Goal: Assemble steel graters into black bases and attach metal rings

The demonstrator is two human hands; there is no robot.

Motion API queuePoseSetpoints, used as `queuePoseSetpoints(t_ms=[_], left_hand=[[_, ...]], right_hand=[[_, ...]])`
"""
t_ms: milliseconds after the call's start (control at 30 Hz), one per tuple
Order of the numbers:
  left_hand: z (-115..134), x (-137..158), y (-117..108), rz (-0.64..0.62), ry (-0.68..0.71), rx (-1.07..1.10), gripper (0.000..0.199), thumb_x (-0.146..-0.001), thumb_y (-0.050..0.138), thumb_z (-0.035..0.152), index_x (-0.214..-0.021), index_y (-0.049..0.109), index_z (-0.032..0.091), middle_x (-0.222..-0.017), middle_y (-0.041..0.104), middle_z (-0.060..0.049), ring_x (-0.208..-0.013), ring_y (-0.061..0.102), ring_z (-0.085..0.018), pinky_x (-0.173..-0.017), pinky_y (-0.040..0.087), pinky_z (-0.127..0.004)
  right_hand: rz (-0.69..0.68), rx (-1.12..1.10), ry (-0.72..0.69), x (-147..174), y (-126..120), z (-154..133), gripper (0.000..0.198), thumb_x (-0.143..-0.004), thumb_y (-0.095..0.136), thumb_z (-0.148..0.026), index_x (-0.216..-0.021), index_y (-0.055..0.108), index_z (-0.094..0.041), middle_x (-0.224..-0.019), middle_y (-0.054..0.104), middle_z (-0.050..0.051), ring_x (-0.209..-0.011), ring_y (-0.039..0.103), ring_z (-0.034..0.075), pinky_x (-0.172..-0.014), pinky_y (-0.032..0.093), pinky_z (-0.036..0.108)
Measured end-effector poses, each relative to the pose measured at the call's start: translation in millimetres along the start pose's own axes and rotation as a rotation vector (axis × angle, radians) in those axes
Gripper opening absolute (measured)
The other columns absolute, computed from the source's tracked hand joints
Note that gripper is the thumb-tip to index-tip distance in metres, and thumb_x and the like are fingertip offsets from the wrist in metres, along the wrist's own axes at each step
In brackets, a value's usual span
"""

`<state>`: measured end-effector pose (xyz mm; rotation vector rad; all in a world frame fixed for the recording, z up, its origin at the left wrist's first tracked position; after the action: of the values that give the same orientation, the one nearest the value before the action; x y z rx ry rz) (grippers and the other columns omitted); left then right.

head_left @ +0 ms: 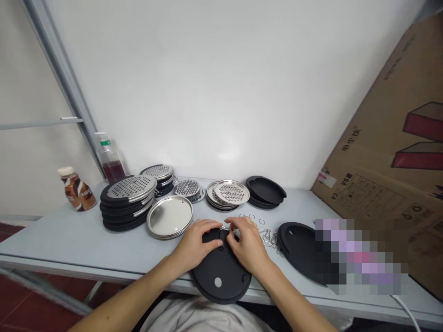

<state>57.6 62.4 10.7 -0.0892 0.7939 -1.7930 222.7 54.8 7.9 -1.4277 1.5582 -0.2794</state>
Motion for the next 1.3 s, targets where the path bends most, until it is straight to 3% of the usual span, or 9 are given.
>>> queuePoseSetpoints(t_ms=[700,1300], left_hand=[[-5.5,-0.3,0.1,-0.017,-0.033,0.040,0.047,-0.077,0.074,0.016,-0.122,0.067,0.027,-0.119,0.070,-0.004,-0.110,0.063,-0.024,-0.100,0.047,-0.037],[-6.4,-0.5,1.3,-0.015,-0.044,0.041,0.049,-0.077,0.075,0.015,-0.123,0.067,0.028,-0.120,0.069,-0.004,-0.111,0.062,-0.023,-0.101,0.046,-0.035]], right_hand=[[0.021,-0.019,0.023,0.3,4.9,2.6,0.023,-0.079,0.049,-0.005,-0.093,0.061,-0.018,-0.084,0.065,0.005,-0.087,0.054,0.024,-0.080,0.043,0.036],[0.017,-0.020,0.050,0.1,5.4,4.3,0.024,-0.078,0.050,-0.006,-0.096,0.061,-0.018,-0.084,0.062,0.005,-0.088,0.054,0.023,-0.079,0.043,0.035]])
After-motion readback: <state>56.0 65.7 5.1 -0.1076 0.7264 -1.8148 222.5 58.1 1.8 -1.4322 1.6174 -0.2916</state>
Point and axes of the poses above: each hand's wrist, its own x-axis away from the middle knuckle, its own y-axis out of the palm, z = x × y, the point moved 4 cm from there along -x, towards the middle knuckle
